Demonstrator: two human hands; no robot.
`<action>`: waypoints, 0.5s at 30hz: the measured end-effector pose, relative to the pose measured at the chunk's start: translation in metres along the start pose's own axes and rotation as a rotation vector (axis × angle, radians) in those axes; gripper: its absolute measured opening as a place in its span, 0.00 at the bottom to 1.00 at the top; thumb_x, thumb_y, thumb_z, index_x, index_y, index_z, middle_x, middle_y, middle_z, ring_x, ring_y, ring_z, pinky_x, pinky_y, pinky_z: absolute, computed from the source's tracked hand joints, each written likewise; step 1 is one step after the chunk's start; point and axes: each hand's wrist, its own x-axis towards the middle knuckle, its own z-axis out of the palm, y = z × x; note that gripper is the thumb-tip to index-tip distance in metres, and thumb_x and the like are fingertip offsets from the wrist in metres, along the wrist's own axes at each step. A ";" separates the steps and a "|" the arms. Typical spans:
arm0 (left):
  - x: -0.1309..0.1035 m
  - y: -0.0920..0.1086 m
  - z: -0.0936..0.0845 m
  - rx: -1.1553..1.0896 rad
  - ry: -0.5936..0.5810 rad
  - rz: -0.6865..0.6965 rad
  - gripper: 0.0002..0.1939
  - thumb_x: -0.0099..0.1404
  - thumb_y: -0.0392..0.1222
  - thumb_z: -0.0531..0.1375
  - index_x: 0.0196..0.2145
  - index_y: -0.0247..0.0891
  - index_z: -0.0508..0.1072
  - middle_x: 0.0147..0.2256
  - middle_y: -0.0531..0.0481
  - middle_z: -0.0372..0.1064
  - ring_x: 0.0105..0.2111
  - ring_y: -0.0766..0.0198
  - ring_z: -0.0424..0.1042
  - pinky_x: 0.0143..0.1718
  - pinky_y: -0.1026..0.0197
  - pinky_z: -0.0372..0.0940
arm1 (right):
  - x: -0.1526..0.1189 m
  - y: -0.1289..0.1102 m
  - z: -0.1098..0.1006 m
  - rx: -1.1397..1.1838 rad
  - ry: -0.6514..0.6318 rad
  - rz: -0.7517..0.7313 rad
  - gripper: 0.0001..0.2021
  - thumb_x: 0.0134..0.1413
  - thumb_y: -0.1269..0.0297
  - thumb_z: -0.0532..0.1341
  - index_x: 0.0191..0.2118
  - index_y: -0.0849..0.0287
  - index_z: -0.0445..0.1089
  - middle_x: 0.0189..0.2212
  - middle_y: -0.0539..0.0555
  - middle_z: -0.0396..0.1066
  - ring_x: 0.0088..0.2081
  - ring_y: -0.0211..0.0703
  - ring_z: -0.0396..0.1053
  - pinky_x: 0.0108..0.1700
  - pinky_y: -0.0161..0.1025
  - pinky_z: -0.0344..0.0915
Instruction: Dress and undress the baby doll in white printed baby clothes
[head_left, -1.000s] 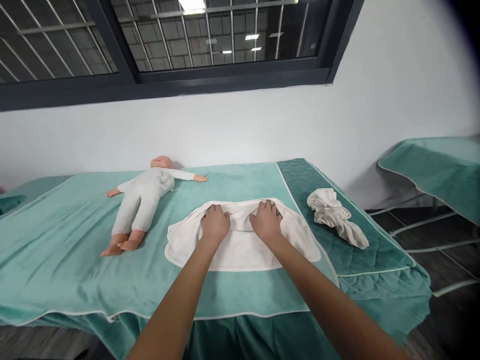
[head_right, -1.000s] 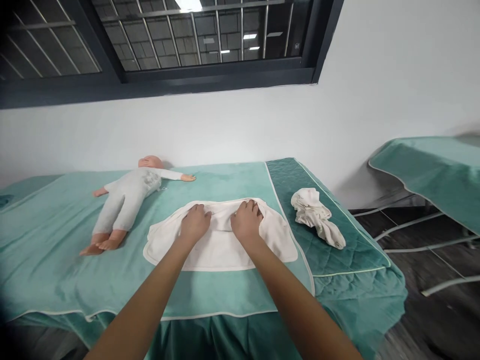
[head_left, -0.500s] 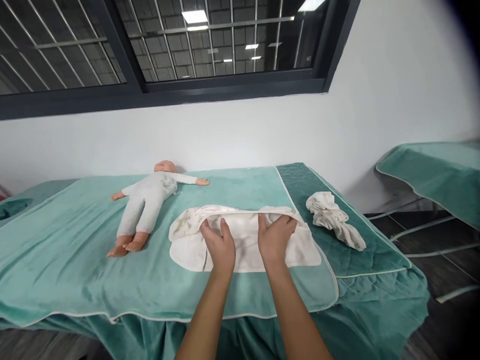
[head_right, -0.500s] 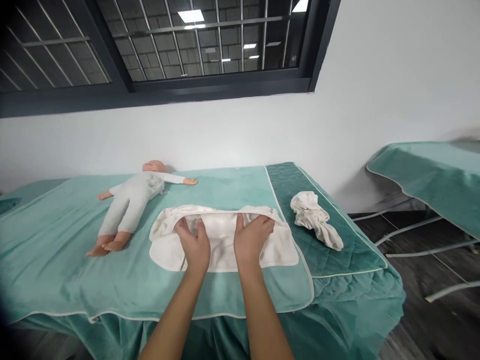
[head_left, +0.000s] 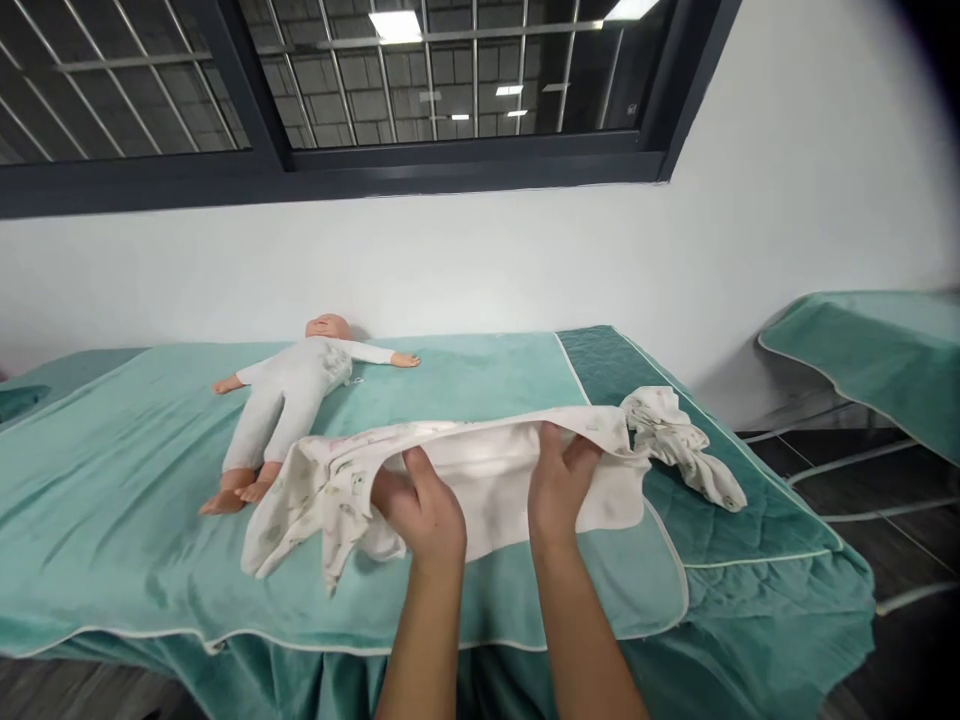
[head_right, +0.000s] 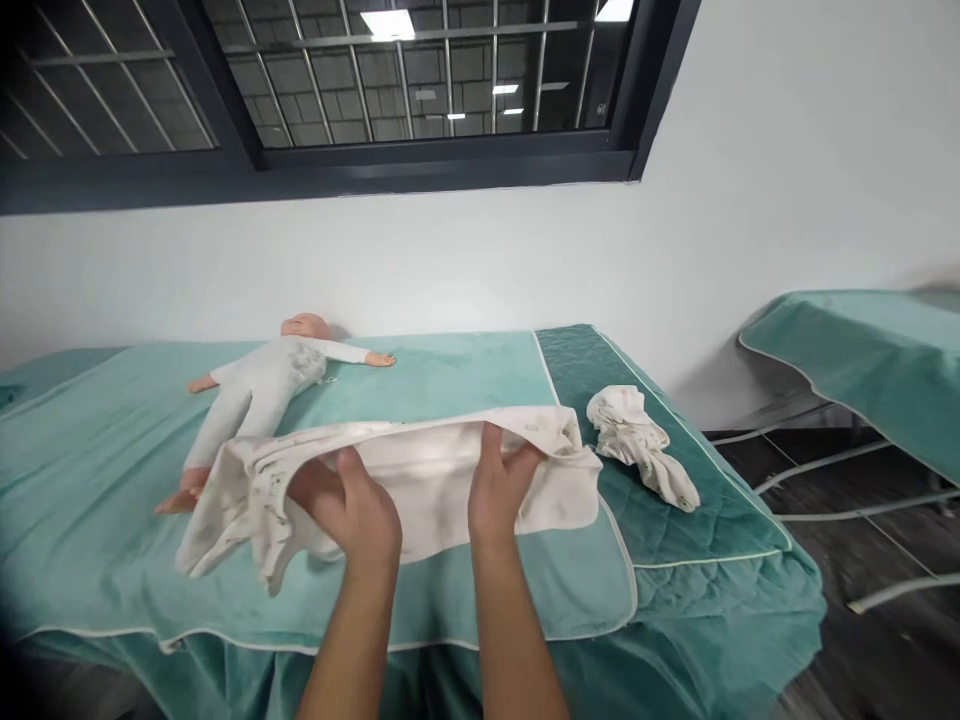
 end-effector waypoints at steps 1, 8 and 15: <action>0.004 -0.005 0.006 0.018 -0.004 -0.030 0.27 0.69 0.49 0.55 0.62 0.35 0.61 0.65 0.35 0.55 0.69 0.52 0.47 0.70 0.51 0.41 | 0.003 0.004 0.004 -0.080 -0.030 -0.017 0.29 0.56 0.58 0.60 0.61 0.61 0.60 0.62 0.62 0.61 0.64 0.48 0.57 0.68 0.49 0.47; 0.035 -0.060 0.070 0.025 -0.135 -0.348 0.19 0.67 0.50 0.55 0.46 0.33 0.72 0.50 0.35 0.72 0.56 0.50 0.68 0.62 0.51 0.56 | 0.041 0.047 0.041 -0.306 -0.205 0.092 0.13 0.50 0.59 0.61 0.38 0.61 0.74 0.40 0.60 0.77 0.55 0.53 0.68 0.63 0.49 0.55; 0.057 -0.097 0.128 -0.308 -0.174 -0.474 0.10 0.64 0.42 0.57 0.42 0.37 0.70 0.49 0.40 0.72 0.58 0.54 0.65 0.64 0.51 0.50 | 0.077 0.082 0.074 -0.178 -0.143 0.184 0.16 0.45 0.60 0.63 0.43 0.56 0.72 0.47 0.56 0.75 0.55 0.49 0.68 0.62 0.50 0.58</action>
